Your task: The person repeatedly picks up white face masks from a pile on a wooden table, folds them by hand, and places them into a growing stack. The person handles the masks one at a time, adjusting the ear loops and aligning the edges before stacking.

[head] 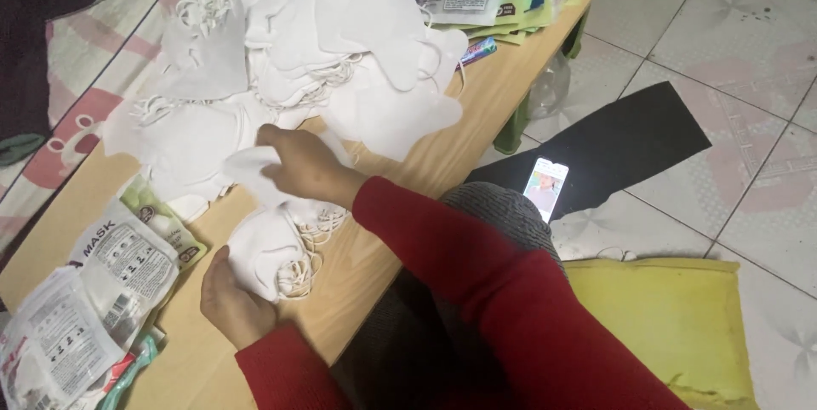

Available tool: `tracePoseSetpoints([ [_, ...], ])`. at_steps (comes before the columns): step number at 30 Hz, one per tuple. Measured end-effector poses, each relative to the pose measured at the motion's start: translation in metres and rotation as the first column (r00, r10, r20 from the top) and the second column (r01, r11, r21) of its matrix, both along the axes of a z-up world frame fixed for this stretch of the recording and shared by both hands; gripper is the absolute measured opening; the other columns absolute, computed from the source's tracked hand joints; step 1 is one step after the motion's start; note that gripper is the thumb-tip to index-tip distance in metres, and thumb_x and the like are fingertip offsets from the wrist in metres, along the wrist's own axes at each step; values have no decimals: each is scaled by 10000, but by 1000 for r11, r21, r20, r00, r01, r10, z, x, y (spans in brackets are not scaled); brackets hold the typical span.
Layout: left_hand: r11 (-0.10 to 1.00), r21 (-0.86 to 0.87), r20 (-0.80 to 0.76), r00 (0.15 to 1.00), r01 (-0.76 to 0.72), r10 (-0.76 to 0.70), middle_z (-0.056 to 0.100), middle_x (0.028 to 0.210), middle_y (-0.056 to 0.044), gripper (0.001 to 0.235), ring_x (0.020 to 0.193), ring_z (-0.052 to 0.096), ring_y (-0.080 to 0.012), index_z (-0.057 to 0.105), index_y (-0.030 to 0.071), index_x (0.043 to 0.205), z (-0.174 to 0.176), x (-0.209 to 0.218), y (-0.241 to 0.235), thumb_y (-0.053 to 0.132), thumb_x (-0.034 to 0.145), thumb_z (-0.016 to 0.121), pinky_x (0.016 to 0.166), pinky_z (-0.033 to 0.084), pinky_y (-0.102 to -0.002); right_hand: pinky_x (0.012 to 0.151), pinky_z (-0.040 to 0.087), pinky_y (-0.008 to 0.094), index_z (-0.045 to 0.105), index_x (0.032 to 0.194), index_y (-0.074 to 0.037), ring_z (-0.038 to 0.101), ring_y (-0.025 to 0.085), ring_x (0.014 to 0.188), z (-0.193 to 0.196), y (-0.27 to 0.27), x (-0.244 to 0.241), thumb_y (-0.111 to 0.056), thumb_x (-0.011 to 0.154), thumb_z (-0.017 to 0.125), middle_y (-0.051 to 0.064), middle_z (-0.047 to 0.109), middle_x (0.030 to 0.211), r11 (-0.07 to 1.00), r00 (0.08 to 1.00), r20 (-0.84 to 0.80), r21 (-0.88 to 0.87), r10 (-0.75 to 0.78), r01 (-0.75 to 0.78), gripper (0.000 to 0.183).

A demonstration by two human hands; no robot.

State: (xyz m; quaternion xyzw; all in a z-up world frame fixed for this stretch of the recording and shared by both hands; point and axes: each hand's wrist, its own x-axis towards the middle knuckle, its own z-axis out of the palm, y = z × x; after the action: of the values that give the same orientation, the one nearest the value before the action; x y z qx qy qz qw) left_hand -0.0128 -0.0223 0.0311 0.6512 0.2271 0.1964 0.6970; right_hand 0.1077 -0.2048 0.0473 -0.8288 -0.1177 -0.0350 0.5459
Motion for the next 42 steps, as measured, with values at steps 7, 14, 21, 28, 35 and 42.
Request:
tracePoseSetpoints([
  [7, 984, -160, -31, 996, 77, -83, 395, 1459, -333, 1117, 1370, 501, -374, 206, -165, 1479, -9, 2, 17, 765, 876, 345, 1098, 474, -432, 922, 581, 328, 648, 1270, -45, 702, 250, 1063, -12, 34, -16, -195, 724, 815, 145, 694, 1237, 920, 915, -153, 188, 374, -345, 590],
  [14, 983, -150, -50, 993, 101, -110, 705, 1082, -127, 224, 863, 713, -148, 580, 3, 1242, -27, 6, 28, 77, 1033, 547, 713, 616, -206, 938, 544, 391, 625, 1256, -60, 701, 263, 1041, -21, 34, -18, -268, 823, 767, 130, 709, 1216, 941, 943, -116, -102, 311, -323, 501],
  [21, 985, 170, -73, 997, 3, 10, 536, 1278, -147, 380, 1019, 590, -199, 479, 102, 1340, -31, 7, 24, -4, 978, 526, 817, 547, -293, 831, 503, 464, 671, 1150, -75, 611, 290, 973, -34, -11, 15, -332, 808, 815, 113, 652, 1056, 714, 999, 25, -699, -35, 42, 451],
  [28, 960, 259, 133, 988, -105, 72, 529, 1342, -228, 480, 1225, 505, -269, 564, 39, 1409, -34, 8, 14, -84, 947, 604, 1062, 454, -446, 874, 493, 520, 695, 1194, -74, 623, 327, 1029, -32, -5, 24, -238, 824, 805, 142, 651, 1041, 775, 994, -100, -631, -48, -26, 420],
  [35, 974, 126, -92, 975, -189, 201, 659, 1055, -181, 206, 906, 660, -236, 759, 108, 1115, -11, 10, -2, 162, 939, 666, 765, 576, -385, 980, 526, 567, 656, 1181, -59, 669, 409, 1153, -25, 10, 9, -136, 900, 733, 198, 713, 1142, 998, 997, 53, 35, -53, 52, 301],
  [42, 991, -108, -92, 992, 81, -91, 589, 1360, -168, 797, 1204, 627, -202, 472, -8, 1433, 22, -7, -8, 617, 963, 313, 925, 544, -285, 911, 569, 355, 672, 1162, -77, 706, 225, 1008, -21, 37, -14, -222, 830, 753, 100, 711, 1195, 963, 951, -162, 97, 265, -252, 372],
])
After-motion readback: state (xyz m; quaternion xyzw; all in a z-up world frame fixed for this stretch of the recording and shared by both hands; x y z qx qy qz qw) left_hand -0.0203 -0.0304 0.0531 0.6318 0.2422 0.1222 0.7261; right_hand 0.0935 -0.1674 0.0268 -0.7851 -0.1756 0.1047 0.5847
